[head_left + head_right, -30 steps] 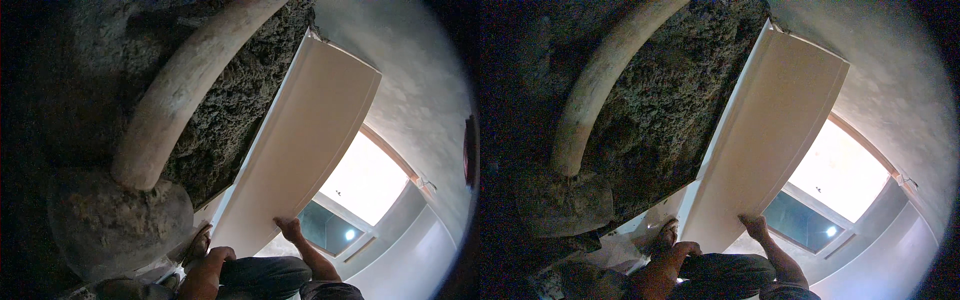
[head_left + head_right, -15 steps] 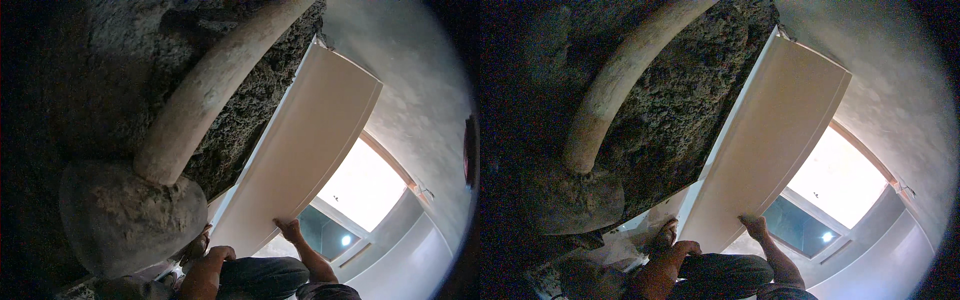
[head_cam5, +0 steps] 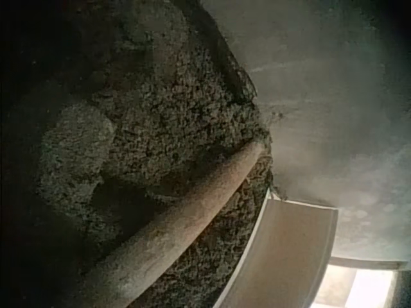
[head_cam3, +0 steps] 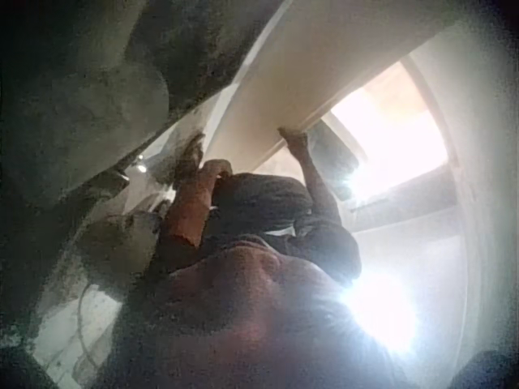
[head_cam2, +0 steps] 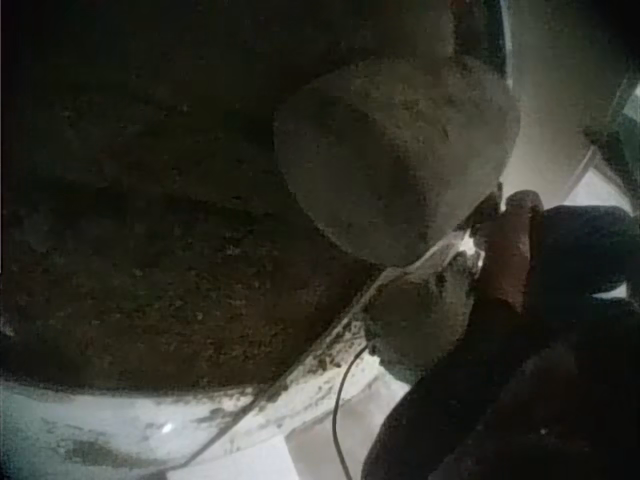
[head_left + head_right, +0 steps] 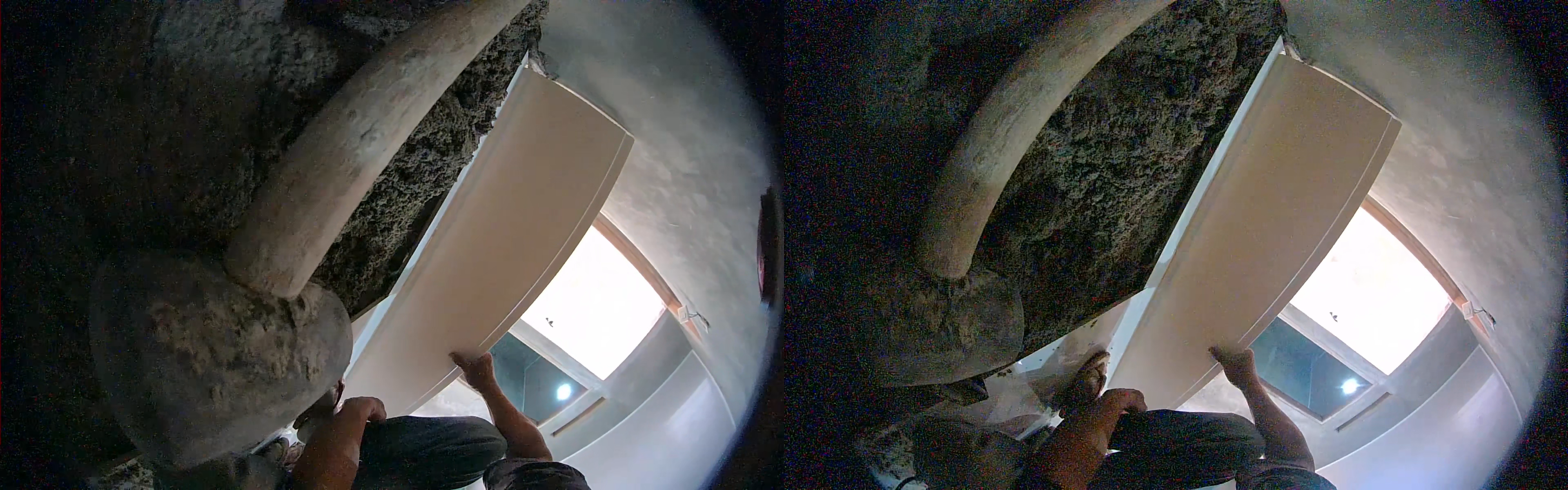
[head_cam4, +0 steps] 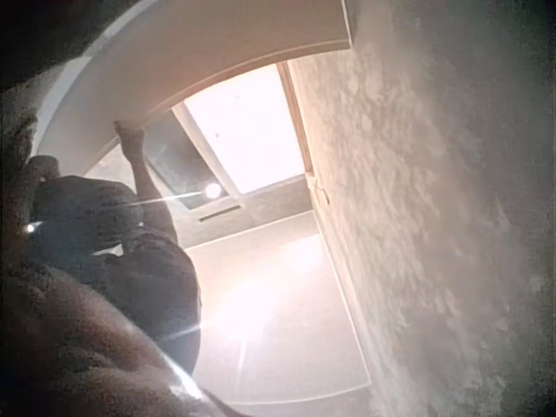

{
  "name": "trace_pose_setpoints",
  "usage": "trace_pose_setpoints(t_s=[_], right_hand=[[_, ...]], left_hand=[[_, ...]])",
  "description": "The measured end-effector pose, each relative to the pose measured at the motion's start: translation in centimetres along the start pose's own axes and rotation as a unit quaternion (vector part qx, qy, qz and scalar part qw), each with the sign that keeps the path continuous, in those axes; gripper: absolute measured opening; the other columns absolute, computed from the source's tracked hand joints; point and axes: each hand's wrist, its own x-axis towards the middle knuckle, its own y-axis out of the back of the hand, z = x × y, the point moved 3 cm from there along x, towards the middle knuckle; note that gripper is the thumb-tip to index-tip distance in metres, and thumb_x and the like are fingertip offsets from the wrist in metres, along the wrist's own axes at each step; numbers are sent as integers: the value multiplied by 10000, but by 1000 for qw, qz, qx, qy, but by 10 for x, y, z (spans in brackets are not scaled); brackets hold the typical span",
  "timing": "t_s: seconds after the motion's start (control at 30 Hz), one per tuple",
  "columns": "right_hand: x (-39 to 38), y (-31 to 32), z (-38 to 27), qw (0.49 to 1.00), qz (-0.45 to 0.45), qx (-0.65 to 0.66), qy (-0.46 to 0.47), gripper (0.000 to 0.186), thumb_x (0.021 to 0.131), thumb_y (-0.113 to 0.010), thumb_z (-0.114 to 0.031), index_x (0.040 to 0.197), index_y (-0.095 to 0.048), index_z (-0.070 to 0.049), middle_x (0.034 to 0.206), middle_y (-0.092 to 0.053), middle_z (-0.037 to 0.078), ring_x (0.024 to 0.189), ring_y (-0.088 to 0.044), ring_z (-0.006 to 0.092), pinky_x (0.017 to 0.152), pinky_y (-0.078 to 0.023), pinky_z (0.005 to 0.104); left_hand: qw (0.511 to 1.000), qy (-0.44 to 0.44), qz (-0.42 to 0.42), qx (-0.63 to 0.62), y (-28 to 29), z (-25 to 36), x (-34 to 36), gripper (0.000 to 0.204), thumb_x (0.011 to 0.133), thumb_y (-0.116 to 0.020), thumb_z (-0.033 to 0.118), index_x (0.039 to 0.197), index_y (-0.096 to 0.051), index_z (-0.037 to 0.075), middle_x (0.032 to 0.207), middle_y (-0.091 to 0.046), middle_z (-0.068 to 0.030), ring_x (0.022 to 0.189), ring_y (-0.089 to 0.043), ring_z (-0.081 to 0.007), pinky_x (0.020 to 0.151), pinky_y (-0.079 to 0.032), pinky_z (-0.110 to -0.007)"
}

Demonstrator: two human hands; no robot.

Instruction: The person installs floor tiles by placing large tiles onto a prepared substrate, pressing them into place, and using a rubber mallet to level them.

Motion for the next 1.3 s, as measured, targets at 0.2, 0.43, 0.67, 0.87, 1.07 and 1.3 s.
trace_pose_setpoints(t_s=[0.2, 0.43, 0.67, 0.87, 1.07, 1.3], right_hand=[[1, -10, 17, 981, 8, -128, 148, 175, 915, -605, -266, 1032, -707, -185, 959, -716, 77, 820, -691, 267, 667, -529, 400], [3, -10, 15, 999, -1, 21, 44, 166, 904, -623, -258, 1007, -717, -168, 924, -724, 88, 834, -695, 270, 715, -543, 391], [4, -12, 30, 997, 19, 11, 69, 210, 812, -764, -166, 927, -685, -9, 919, -720, 86, 833, -671, 187, 734, -532, 337], [14, -2, 6, 981, 7, 149, -124, 265, 803, -776, -173, 975, -671, 0, 940, -716, 89, 859, -663, 184, 745, -523, 360], [13, -3, 13, 993, 19, 104, -46, 236, 888, -657, -313, 970, -711, -99, 935, -719, 116, 891, -688, 277, 748, -517, 404], [15, -1, 5, 1000, -7, 16, 22, 161, 895, -615, -242, 982, -697, -134, 925, -710, 90, 835, -685, 285, 713, -529, 407]], left_hand=[[975, 219, -39, 1, 14, 34, 15, 356, 728, -653, 306, 1007, -691, 89, 1086, -642, -109, 1010, -620, -251, 846, -468, -418], [954, 289, -75, 25, 14, 48, 4, 325, 729, -662, 285, 983, -697, 85, 1052, -648, -107, 986, -626, -235, 827, -473, -406], [953, 292, -34, 75, 26, 61, -6, 267, 692, -734, 268, 832, -715, 41, 833, -669, -96, 830, -658, -173, 726, -490, -345], [970, 226, -85, -13, 33, 70, -36, 370, 772, -629, 264, 1106, -685, 115, 1204, -641, -128, 1079, -611, -274, 890, -469, -451], [966, 246, -82, 3, 37, 81, -31, 370, 781, -617, 265, 1113, -679, 114, 1211, -637, -129, 1085, -608, -275, 896, -465, -450], [964, 252, -83, 7, 35, 85, -35, 371, 791, -603, 266, 1121, -673, 112, 1219, -632, -131, 1093, -604, -276, 903, -461, -448]])
